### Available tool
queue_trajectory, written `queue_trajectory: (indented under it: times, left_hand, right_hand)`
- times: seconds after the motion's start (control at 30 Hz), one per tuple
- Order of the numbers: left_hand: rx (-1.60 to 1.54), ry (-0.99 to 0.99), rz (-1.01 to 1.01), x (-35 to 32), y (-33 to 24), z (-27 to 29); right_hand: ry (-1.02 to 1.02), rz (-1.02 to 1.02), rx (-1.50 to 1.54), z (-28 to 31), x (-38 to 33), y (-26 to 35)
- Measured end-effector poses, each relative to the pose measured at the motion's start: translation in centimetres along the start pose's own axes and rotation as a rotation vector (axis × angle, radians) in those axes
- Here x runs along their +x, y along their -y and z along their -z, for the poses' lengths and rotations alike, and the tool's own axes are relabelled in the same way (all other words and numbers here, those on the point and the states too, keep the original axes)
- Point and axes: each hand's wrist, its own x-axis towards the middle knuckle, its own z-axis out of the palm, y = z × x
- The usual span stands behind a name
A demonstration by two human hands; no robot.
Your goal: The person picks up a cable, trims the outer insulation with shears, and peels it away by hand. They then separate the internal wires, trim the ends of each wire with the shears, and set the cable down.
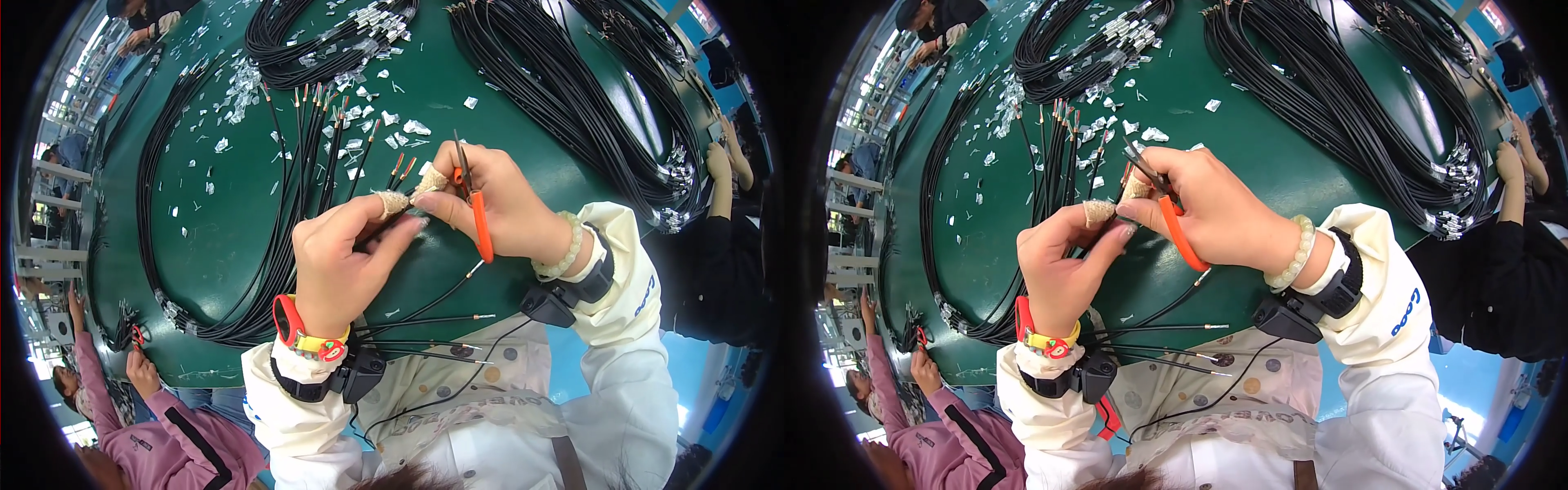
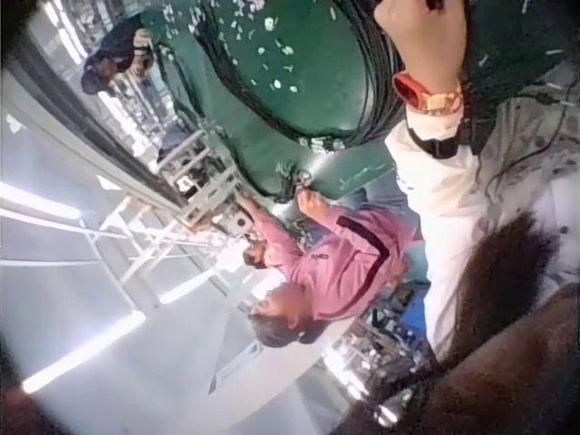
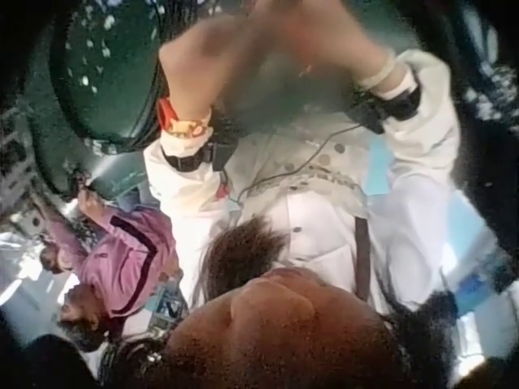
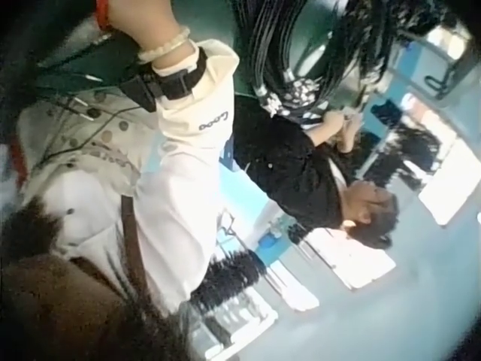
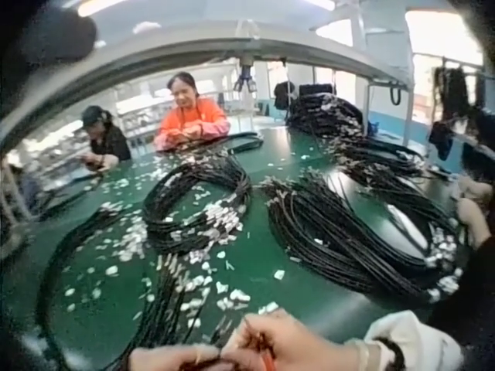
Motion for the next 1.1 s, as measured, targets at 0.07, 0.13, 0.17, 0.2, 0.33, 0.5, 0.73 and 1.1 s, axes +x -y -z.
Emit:
queue_trajectory:
  times: [0.07, 0.13, 0.17, 0.2, 0.33, 0.5, 0.73, 1.1]
  left_hand:
    - [0.029, 0.062, 0.052, 0.2, -0.4, 0.2]
    - [-0.009, 0.074, 0.080, 0.2, -0.3, 0.3]
    - [-0.048, 0.086, 0.106, 0.2, -0.3, 0.4]
    - [-0.087, 0.097, 0.132, 0.2, -0.3, 0.4]
    - [-0.182, 0.145, 0.238, 0.3, -0.6, 0.9]
    - [-0.468, 0.197, 0.470, 0.3, -0.4, 1.5]
    - [0.302, -0.074, -0.209, -0.2, 1.6, 1.2]
    - [-0.085, -0.024, 0.156, 1.1, -1.6, -0.8]
  right_hand:
    - [0.000, 0.067, -0.054, -0.1, 0.1, -0.5]
    - [0.002, 0.015, 0.020, -0.2, 0.1, -0.2]
    - [0.003, -0.036, 0.092, -0.3, 0.1, 0.0]
    - [0.005, -0.087, 0.164, -0.4, 0.1, 0.1]
    - [0.005, -0.058, 0.152, -0.6, 0.1, 0.1]
    - [0.039, -0.036, 0.174, -0.7, 0.3, 0.1]
    - [-0.017, -0.140, 0.265, -1.5, 0.4, -0.1]
    - [-0.010, -0.127, 0.272, 0.7, 0.1, 0.8]
